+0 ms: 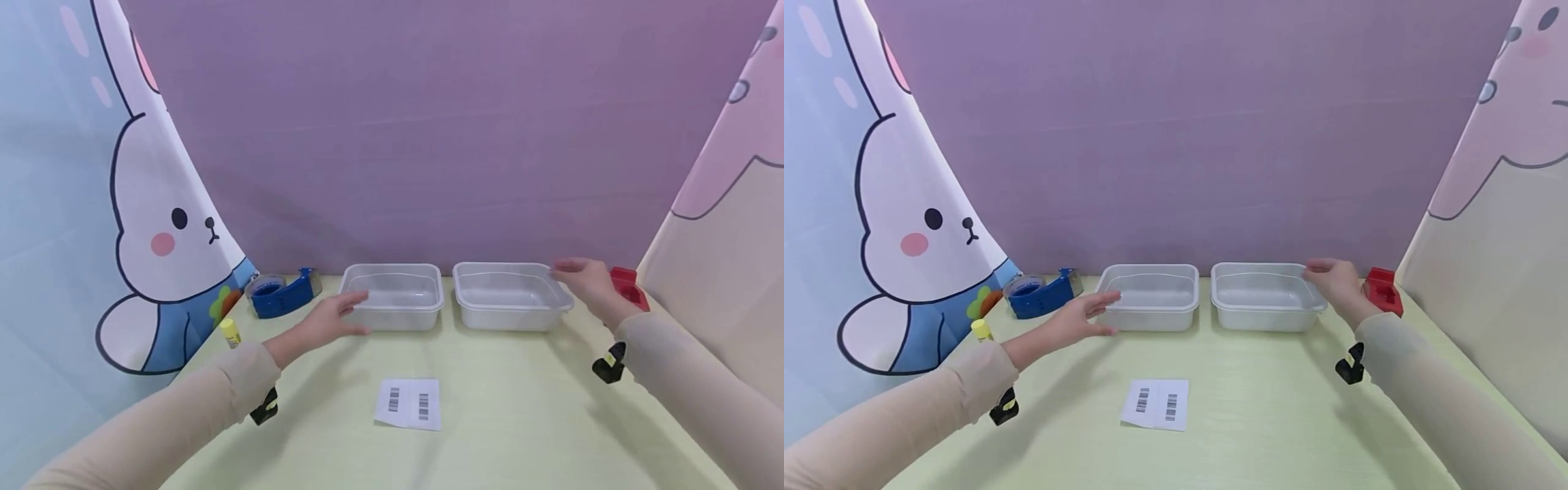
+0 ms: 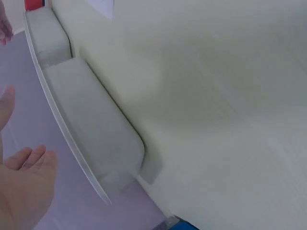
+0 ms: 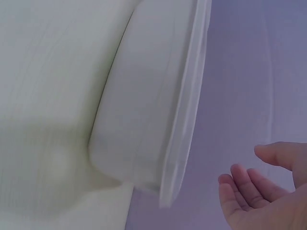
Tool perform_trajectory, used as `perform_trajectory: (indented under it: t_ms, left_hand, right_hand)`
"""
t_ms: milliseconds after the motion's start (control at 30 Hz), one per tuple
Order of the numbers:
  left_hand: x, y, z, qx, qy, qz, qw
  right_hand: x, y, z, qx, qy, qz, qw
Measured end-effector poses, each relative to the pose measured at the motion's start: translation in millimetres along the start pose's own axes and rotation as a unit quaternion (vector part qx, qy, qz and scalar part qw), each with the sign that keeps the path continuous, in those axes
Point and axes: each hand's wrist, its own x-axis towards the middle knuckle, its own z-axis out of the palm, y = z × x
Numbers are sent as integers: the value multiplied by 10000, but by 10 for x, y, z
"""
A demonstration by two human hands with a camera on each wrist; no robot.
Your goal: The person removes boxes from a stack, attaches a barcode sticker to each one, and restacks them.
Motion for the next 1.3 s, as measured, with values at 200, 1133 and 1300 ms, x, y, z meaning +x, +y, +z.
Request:
perform_trajectory:
  t_ms: [200,1133,1300]
  left_hand:
    - [-69,79,236,126,-452,229,9986]
    - [-287,91,906,1481,-1113,-60,9827]
    - [-283,93,931,1552,-969,-61,9831]
  right_hand:
    - [-57,-164,146,230,3,-272,9994]
    - [-544,-482,1079,1053,-1347,-1147,9786]
    - [-563,-479,1292,1054,-1582,-1240,9739]
